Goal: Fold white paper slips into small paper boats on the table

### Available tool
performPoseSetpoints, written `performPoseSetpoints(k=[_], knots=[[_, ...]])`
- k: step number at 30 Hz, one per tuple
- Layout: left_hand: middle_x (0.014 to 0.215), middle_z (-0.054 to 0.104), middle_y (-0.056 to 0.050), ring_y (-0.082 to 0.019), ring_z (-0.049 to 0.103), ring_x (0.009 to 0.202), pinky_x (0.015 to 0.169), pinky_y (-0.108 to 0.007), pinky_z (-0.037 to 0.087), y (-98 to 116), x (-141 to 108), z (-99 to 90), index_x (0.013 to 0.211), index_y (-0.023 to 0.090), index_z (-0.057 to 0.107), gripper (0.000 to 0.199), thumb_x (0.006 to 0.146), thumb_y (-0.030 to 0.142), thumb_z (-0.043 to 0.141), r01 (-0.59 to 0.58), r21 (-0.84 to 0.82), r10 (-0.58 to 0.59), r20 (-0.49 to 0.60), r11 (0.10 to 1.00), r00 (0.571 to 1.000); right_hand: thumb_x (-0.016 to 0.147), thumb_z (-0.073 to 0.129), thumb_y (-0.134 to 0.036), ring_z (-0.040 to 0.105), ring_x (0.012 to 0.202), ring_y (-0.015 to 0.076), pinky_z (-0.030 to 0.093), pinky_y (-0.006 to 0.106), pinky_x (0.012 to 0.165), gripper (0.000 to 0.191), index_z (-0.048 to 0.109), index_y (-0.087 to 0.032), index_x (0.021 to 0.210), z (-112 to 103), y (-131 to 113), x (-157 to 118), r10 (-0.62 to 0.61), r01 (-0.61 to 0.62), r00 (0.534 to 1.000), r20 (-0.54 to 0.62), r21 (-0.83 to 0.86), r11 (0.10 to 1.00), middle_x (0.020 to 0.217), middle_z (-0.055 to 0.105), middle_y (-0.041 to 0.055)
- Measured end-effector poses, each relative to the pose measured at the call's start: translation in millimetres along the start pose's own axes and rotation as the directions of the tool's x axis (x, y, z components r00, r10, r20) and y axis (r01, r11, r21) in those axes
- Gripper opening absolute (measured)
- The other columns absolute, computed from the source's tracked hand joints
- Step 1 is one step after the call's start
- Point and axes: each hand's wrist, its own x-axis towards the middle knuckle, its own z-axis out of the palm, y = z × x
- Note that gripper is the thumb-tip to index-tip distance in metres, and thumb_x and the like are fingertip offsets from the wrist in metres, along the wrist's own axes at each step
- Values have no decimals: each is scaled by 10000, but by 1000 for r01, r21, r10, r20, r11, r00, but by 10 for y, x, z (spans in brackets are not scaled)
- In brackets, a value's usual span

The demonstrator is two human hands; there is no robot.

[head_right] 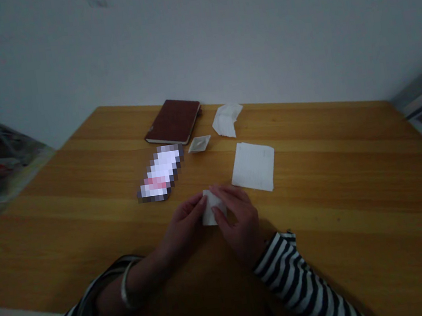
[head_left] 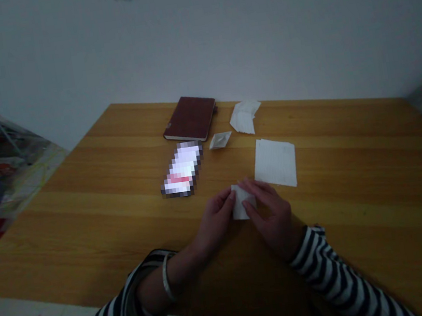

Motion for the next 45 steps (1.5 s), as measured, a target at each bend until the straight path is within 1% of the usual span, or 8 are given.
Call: performPoseSetpoints(k=[3,7,18,23,28,34,39,45], knots=[[1029,732,-87,-187,660,885,814,-279,481,1,3,2,1136,145,677,350,854,353,666,13,-76,-13,5,997,1000,901,575,-155,589,1211,234,417,523,1083,446,555,-246,1338,27,-33,-33,69,-70,996,-58,-15,997,1266,667,84],[1069,728,-99,-201,662,897,810,-293,490,19,-10,-9,1178,158,666,385,856,371,664,-12,-8,11,-35,1000,999,864,633,-185,593,1139,252,490,505,990,377,624,-246,1236,-38,-19,8,125,-127,983,-133,-12,992,1200,665,91],[1096,714,-121,-225,634,962,838,-316,471,22,-14,-15,1147,125,679,377,877,382,622,-33,198,41,-34,980,999,820,709,-184,590,913,239,500,453,835,166,719,-234,978,-84,47,65,79,-82,995,-52,-50,995,909,690,50],[1165,698,-109,-235,628,1030,891,-331,471,17,-12,-12,1149,150,676,345,895,371,598,-63,207,78,-68,976,995,829,697,-186,630,960,229,516,452,885,264,689,-242,1086,-51,-30,28,184,-180,983,-25,116,977,1006,709,56],[1112,714,-92,-218,641,995,891,-316,476,15,-12,-14,1153,152,666,335,911,368,584,-73,137,86,-94,988,992,866,661,-223,609,1093,252,508,481,938,410,623,-242,1274,56,-54,-88,278,-273,959,-50,85,958,1153,685,96],[1130,713,-94,-224,648,992,872,-317,482,-13,-22,-23,1155,168,669,344,913,396,583,-96,174,114,-94,980,989,889,623,-183,628,1031,240,489,479,916,331,652,-235,1214,25,-67,-57,137,-144,985,-109,-59,988,1116,722,71],[1222,683,-120,-250,621,1105,972,-365,453,-14,-31,-14,1156,149,673,344,903,369,596,-90,216,112,-89,972,990,874,641,-149,652,913,229,427,483,909,216,690,-236,1066,-50,21,0,-42,29,998,-49,-231,973,974,769,20],[1219,691,-114,-246,621,1129,1011,-372,442,-22,-4,-17,1152,156,678,328,896,343,599,-118,181,140,-111,976,984,894,615,-167,627,1063,246,443,478,935,333,639,-245,1216,-45,60,-3,-117,121,993,33,-242,963,1161,733,36]])
